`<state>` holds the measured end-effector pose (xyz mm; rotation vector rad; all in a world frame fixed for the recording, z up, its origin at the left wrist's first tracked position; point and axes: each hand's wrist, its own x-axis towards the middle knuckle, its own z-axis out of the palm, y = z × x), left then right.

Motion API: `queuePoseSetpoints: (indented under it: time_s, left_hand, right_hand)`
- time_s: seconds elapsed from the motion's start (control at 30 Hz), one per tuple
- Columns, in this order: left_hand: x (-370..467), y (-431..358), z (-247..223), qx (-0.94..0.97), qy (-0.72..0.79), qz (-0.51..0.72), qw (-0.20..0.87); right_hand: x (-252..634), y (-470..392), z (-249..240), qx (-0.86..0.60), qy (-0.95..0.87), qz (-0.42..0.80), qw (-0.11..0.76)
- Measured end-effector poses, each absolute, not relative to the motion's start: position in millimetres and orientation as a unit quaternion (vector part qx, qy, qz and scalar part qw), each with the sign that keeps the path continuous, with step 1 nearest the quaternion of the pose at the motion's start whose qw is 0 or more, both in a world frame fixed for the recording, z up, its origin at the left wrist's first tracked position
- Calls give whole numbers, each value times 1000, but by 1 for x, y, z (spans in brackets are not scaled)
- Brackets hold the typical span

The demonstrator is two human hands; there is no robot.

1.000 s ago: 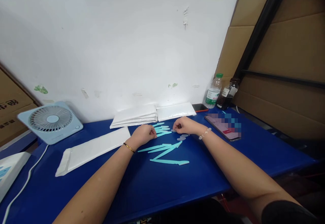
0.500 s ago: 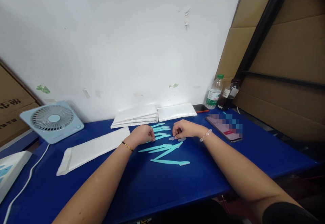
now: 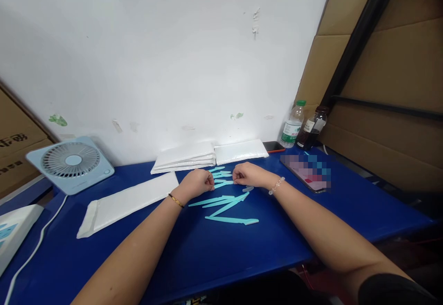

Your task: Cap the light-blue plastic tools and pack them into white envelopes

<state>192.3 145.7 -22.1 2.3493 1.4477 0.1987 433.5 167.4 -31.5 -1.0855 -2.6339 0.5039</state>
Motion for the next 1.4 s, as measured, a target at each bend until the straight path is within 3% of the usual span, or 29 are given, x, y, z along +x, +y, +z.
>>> queuePoseSetpoints:
  time_s: [0.27,0.5,0.9,1.1,1.4]
  left_hand:
    - [195,142,-19,834,522,145,106]
    - [193,133,-2,841,449,-26,300]
    - [187,150,-27,820,498,85,269]
    - [194,147,-29,848,476,105,210]
    - [198,144,-40,857,474,152,130]
  right_hand:
    - [454,170,-15,-405,-882,178,161]
    - [479,171,-7,-401,-879,259,1]
    - [466,174,-21,-380,-897,214,72]
    - [457,173,-21,-396,-901,156,83]
    - [459,175,-25,-400,-891,173,129]
